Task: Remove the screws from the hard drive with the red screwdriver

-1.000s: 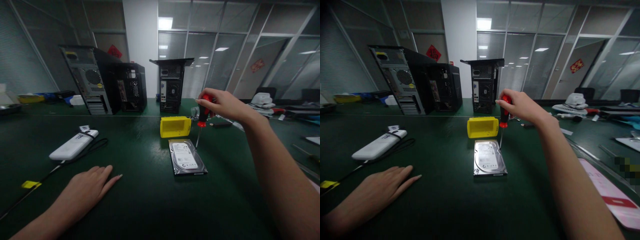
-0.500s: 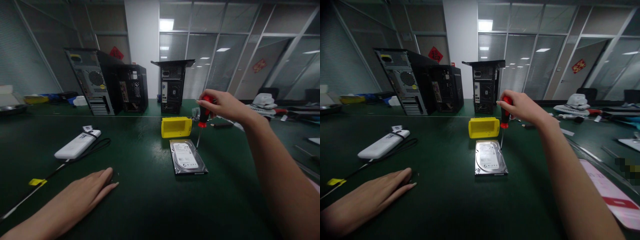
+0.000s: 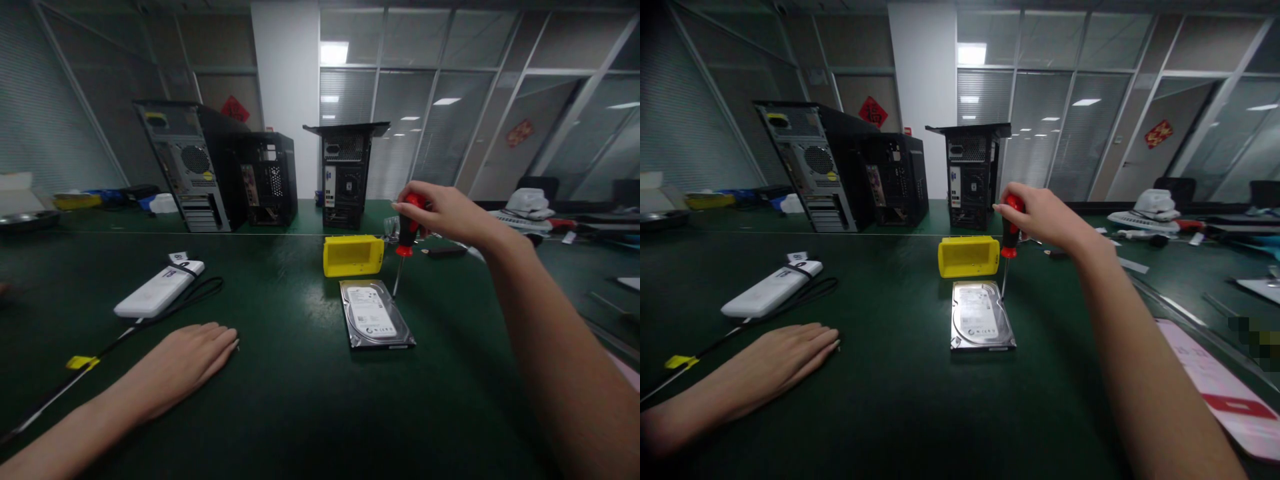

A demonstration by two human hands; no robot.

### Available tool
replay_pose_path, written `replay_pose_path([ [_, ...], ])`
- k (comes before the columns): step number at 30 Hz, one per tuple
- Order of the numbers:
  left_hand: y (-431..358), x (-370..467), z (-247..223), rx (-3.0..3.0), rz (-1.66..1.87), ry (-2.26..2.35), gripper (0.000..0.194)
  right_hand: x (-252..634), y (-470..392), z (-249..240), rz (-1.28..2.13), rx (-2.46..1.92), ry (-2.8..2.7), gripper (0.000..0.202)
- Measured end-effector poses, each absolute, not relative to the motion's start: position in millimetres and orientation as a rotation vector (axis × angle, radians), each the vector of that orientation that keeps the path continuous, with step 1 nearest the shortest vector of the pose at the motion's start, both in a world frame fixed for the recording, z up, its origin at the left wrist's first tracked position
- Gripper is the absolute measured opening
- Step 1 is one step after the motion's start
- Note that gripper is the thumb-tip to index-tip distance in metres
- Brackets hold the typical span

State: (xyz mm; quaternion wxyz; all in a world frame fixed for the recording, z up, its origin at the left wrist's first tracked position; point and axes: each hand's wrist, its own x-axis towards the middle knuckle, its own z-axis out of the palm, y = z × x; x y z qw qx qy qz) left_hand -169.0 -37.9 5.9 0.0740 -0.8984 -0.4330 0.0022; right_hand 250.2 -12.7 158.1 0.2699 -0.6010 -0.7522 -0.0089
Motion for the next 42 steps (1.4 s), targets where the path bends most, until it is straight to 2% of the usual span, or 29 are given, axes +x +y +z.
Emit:
replay_pose_path([
  [9,-40,-156,6,-2.677,-0.023,-1.451,0.053,249,-14,158,-0.036,-1.591,-2.027,0.039],
  [17,-40,-144,14,-2.641,0.292,-1.503,0.04,249,-12,158,-0.046,-1.574,-2.038,0.036],
  [26,-48,-130,28,-2.571,0.46,-1.578,0.04,249,-13,157,-0.047,-1.562,-2.043,0.034],
  [30,-39,-108,36,-2.647,0.352,-1.401,0.034,248,-15,157,-0.07,-1.556,-2.048,0.034],
  [38,44,25,57,-2.53,-0.284,-0.709,0.031,246,-15,156,-0.152,-1.545,-2.071,0.032],
  [42,88,70,42,-2.464,-0.255,-0.552,0.026,245,-17,157,-0.187,-1.546,-2.07,0.028],
])
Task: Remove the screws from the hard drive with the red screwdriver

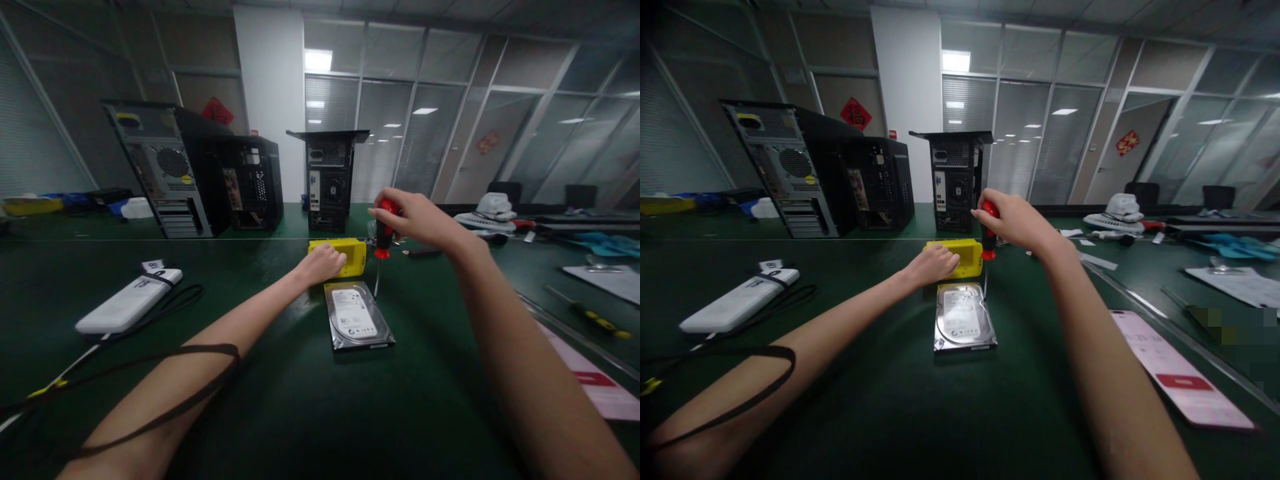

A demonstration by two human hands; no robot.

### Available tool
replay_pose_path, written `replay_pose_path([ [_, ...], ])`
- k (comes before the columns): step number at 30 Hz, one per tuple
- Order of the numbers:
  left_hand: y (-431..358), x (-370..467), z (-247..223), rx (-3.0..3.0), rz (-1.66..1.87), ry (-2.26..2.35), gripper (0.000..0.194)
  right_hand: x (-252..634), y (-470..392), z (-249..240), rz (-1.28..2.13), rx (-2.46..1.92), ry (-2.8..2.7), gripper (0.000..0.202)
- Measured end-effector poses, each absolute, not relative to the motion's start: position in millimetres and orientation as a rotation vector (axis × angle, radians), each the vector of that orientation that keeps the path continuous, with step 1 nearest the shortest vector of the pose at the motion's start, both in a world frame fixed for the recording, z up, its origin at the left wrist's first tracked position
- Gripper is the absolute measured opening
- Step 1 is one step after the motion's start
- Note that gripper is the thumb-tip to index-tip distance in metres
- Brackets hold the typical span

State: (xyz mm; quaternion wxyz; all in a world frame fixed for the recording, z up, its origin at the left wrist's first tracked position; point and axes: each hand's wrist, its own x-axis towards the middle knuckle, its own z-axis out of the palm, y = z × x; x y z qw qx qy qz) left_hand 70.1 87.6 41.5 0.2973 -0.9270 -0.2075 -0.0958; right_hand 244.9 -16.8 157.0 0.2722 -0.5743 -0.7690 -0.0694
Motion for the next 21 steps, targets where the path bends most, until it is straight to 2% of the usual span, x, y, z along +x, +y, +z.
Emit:
replay_pose_path([
  [8,103,93,16,-2.476,-0.141,-0.686,0.023,243,-19,157,-0.242,-1.519,-2.077,0.024],
  [21,115,101,13,-2.486,-0.059,-0.78,0.025,244,-18,157,-0.279,-1.507,-2.081,0.023],
])
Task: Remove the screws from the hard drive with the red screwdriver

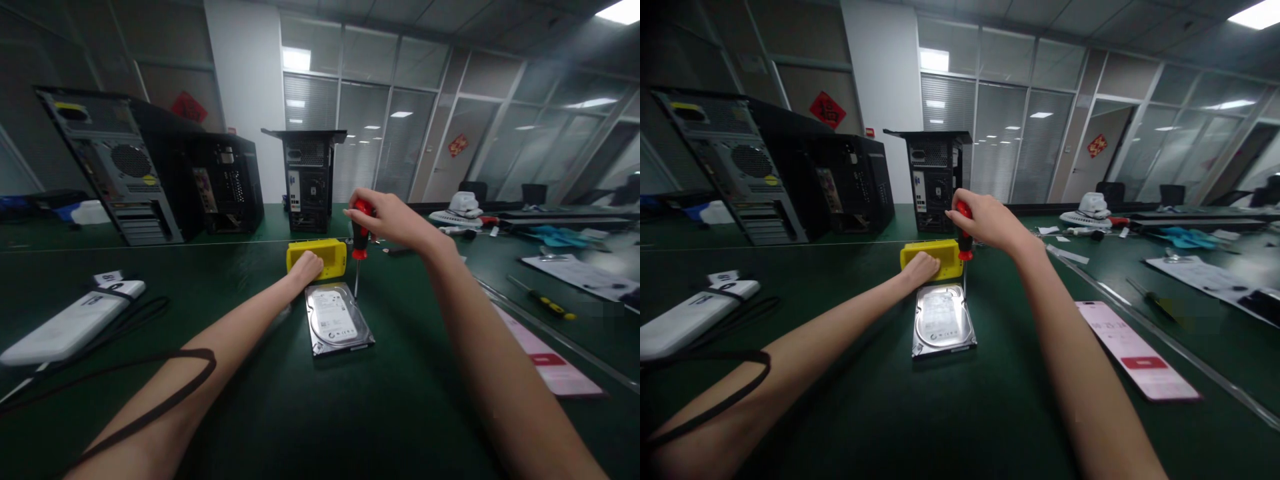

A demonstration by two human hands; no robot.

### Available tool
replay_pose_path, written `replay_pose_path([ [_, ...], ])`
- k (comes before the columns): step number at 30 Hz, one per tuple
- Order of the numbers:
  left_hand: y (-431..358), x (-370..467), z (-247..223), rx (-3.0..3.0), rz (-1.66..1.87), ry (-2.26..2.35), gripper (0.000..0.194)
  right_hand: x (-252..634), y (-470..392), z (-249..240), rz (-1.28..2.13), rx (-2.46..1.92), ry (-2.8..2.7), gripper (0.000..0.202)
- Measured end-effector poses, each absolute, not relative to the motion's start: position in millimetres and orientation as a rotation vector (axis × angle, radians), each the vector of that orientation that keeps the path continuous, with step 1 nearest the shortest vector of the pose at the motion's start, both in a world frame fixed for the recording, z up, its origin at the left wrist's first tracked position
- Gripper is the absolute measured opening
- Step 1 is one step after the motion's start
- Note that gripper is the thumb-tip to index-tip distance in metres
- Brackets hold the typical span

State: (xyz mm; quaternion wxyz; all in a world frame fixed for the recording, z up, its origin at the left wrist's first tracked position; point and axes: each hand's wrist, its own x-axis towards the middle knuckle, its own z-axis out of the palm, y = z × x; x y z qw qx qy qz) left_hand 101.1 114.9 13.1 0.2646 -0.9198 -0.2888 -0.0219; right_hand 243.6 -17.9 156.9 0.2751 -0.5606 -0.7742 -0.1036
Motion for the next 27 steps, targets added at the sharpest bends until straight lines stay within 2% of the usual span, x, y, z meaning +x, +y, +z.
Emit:
replay_pose_path([
  [18,118,102,10,-2.476,-0.054,-0.8,0.025,248,-20,156,-0.261,-1.501,-2.07,0.022],
  [27,93,74,31,-2.538,-0.105,-0.754,0.024,252,-21,160,-0.099,-1.493,-2.075,0.026],
])
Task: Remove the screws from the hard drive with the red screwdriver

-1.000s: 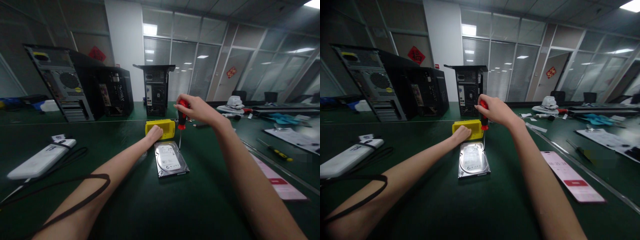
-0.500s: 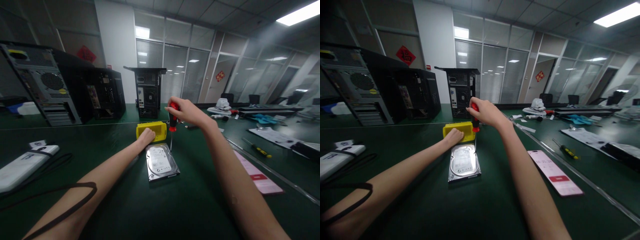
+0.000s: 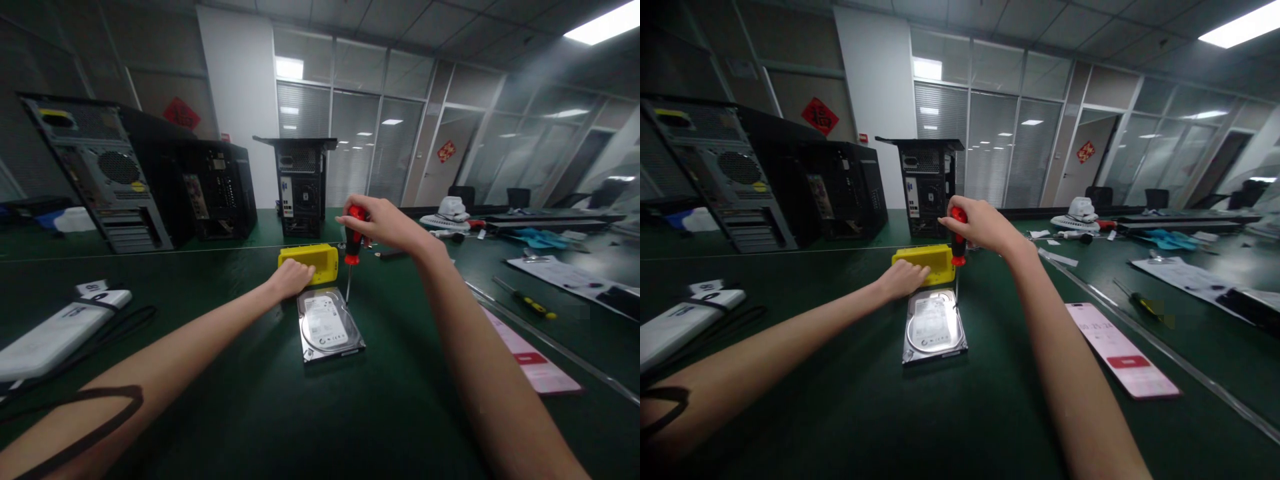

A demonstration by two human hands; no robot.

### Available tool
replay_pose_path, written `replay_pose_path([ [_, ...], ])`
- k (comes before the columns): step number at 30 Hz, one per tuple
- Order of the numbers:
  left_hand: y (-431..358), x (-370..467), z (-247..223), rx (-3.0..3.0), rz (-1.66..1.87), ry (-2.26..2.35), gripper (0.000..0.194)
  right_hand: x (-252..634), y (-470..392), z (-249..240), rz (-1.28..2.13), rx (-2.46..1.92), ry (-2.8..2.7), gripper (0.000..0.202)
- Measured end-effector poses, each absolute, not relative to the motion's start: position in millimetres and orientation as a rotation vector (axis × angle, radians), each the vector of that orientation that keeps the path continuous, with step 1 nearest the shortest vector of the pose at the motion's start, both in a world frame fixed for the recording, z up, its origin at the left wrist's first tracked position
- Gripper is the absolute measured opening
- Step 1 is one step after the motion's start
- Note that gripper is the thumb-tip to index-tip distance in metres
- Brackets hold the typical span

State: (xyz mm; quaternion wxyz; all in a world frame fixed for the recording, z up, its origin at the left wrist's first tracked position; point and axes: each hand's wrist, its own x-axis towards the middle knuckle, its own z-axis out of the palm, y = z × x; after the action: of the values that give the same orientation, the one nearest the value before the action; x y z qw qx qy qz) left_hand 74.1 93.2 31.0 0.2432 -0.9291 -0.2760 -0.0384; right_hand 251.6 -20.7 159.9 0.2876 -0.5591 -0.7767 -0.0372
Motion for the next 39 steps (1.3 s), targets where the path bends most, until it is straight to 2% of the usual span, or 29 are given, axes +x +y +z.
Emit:
replay_pose_path([
  [4,58,43,39,-2.654,-0.293,-0.8,0.029,256,-22,162,-0.039,-1.505,-2.075,0.033],
  [8,24,22,30,-2.885,-0.736,-0.936,0.034,258,-23,162,-0.024,-1.53,-2.073,0.037],
  [12,11,25,11,-3.135,-1.038,-1.033,0.031,256,-24,163,-0.03,-1.52,-2.058,0.034],
  [16,13,32,-2,-3.196,-1.223,-1.246,0.031,256,-29,165,0.163,-1.475,-2.091,0.022],
  [20,22,31,-10,-3.189,-1.394,-1.366,0.029,255,-30,165,0.189,-1.443,-2.115,0.026],
  [28,28,30,-15,-3.201,-1.543,-1.612,0.022,249,-26,163,0.045,-1.457,-2.089,0.031],
  [34,25,31,-10,-3.193,-1.563,-1.659,0.022,254,-30,167,0.211,-1.447,-2.106,0.029],
  [39,24,30,-10,-3.18,-1.587,-1.657,0.023,253,-27,164,0.168,-1.421,-2.1,0.034],
])
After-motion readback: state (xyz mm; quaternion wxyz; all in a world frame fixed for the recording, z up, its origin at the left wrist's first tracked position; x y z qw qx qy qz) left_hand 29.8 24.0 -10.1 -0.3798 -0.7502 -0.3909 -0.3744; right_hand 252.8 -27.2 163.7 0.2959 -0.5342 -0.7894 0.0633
